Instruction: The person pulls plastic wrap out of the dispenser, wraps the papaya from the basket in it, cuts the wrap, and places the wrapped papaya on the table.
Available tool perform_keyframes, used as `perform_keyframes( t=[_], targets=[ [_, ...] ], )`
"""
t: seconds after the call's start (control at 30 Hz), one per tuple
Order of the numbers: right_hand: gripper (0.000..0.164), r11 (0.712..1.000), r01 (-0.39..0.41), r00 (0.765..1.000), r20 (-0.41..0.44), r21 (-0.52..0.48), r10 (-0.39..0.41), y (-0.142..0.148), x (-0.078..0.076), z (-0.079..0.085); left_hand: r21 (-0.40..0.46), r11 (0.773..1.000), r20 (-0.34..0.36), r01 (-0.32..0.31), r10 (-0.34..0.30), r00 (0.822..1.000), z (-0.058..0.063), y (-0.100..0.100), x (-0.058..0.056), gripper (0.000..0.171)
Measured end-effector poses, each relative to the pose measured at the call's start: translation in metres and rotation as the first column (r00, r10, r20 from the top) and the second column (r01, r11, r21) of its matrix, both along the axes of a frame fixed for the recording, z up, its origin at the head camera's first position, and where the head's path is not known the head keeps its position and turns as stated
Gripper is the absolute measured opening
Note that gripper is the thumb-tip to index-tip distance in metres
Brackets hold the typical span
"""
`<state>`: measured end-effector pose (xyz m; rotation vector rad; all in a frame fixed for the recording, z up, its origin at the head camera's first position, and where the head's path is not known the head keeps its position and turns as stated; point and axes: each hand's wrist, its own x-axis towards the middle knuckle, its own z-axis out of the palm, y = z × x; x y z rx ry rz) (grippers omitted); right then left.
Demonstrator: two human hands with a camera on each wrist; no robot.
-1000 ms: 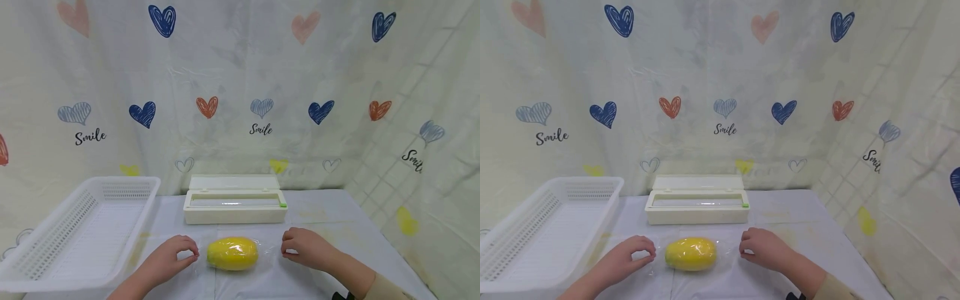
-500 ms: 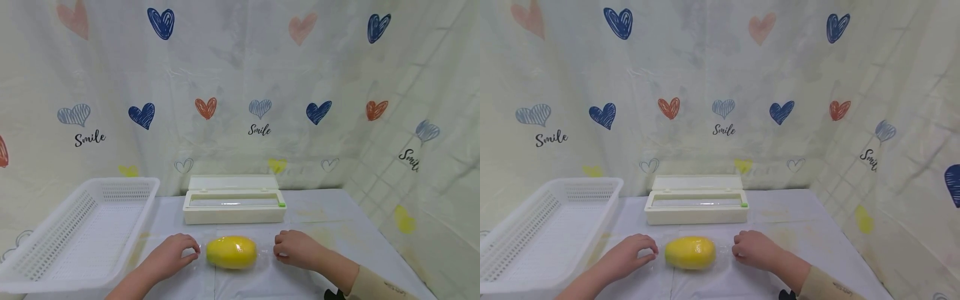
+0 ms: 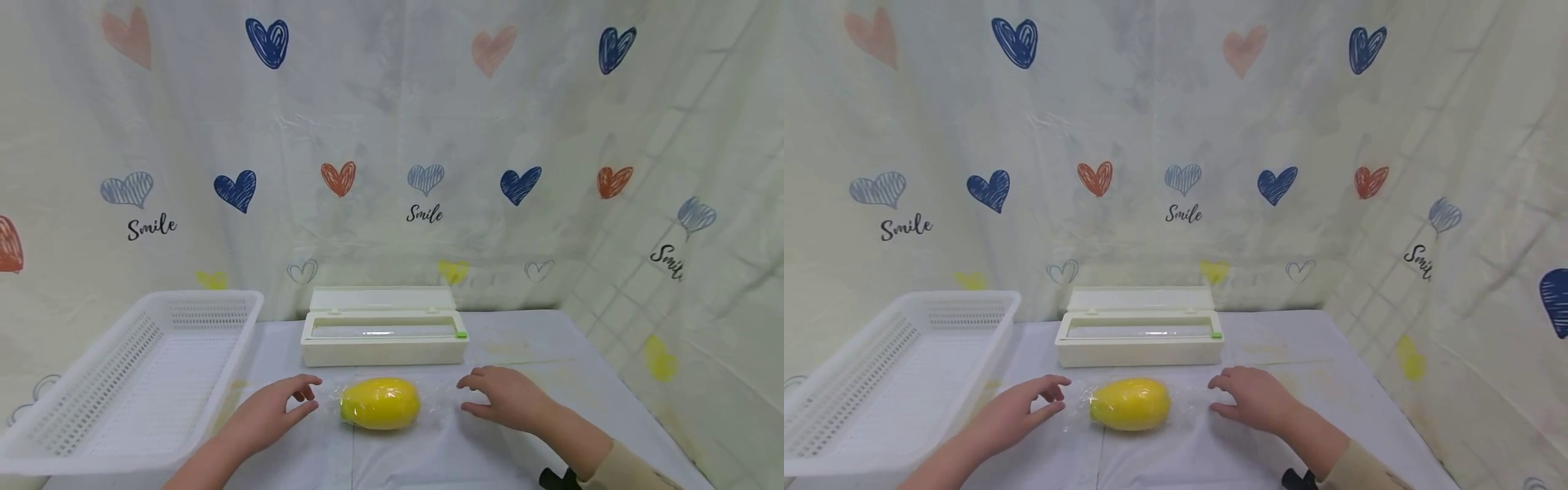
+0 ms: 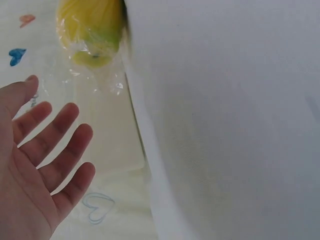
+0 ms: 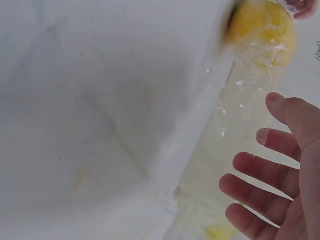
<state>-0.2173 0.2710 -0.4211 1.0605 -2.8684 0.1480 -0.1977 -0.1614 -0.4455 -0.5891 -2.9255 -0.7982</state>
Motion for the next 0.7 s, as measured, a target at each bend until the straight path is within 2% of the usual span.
perform_keyframes(
  t=[0.17, 0.3, 0.5, 0.63, 0.7],
  targets=[
    [0.045, 0.994, 0.102, 0.995, -0.005, -0.028, -0.102, 0.007, 0.003, 0.003, 0.011, 0.997, 0.018, -0.082, 0.082, 0.997, 0.006, 0.0, -0.005, 0.027],
    [0.052, 0.987, 0.153, 0.988, 0.002, -0.056, -0.153, 0.01, 0.006, 0.005, 0.001, 0.994, 0.059, -0.105, 0.105, 0.993, 0.012, 0.004, -0.012, 0.029],
    [0.045, 0.977, 0.194, 0.981, 0.034, -0.092, -0.191, 0.012, 0.013, 0.009, -0.003, 0.997, 0.069, -0.083, 0.083, 0.994, 0.024, 0.014, -0.019, 0.026],
    [0.036, 0.98, 0.166, 0.984, -0.052, -0.11, -0.173, 0.007, 0.015, 0.013, -0.003, 0.999, 0.068, -0.048, 0.048, 0.997, 0.034, 0.019, -0.025, 0.024],
    [0.036, 0.985, 0.136, 0.983, -0.108, -0.106, -0.147, 0.0, 0.015, 0.015, -0.001, 1.0, 0.089, -0.005, 0.005, 0.996, 0.037, 0.022, -0.031, 0.028]
  ],
)
